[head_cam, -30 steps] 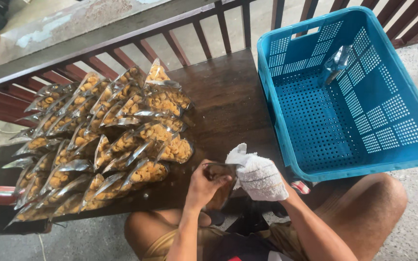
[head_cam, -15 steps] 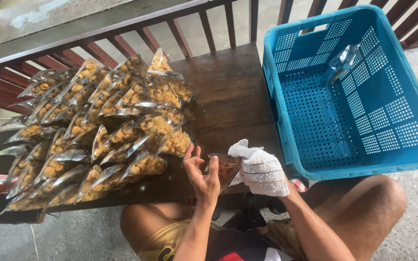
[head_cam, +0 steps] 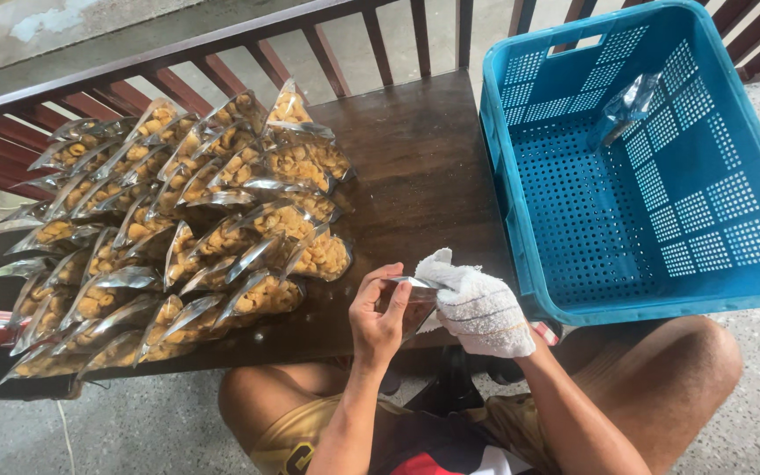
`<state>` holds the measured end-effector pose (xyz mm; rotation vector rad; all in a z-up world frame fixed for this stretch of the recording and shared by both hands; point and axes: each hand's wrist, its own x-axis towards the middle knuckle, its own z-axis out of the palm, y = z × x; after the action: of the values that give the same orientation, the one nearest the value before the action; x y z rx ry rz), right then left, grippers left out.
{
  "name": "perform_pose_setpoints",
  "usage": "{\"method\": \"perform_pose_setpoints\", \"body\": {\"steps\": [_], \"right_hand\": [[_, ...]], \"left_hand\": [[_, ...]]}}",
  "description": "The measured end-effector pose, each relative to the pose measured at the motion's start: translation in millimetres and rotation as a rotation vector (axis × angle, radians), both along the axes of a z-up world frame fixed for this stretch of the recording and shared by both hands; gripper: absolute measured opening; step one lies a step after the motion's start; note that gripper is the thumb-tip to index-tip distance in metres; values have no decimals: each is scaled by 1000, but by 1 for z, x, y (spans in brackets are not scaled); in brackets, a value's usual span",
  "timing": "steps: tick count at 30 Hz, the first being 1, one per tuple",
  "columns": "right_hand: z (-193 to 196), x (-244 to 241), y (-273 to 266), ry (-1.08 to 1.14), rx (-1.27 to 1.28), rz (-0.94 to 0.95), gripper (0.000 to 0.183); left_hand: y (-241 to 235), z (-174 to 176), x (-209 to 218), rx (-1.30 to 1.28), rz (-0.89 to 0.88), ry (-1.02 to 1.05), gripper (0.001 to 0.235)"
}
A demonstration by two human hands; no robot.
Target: The person wipes the exterior of sealed snack bags with a white cloth and places them into a blue basket. Later, the person uses a handheld heat sealer to seal additional snack bags and places them into the basket.
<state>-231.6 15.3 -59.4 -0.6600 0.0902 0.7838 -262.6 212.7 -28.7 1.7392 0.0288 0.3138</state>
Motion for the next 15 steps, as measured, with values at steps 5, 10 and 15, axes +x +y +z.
{"method": "perform_pose_setpoints", "body": {"steps": [5, 10, 15], "right_hand": [[54, -2, 7, -1243, -1182, 27, 46], [75, -6, 14, -952, -1064, 97, 38], [53, -9, 8, -1094, -1030, -8, 41]], "left_hand": [[-4, 4, -1, 114, 12, -18, 14], [-7, 7, 0, 63, 51, 6, 11], [-4, 5, -2, 142, 17, -91, 10]]}}
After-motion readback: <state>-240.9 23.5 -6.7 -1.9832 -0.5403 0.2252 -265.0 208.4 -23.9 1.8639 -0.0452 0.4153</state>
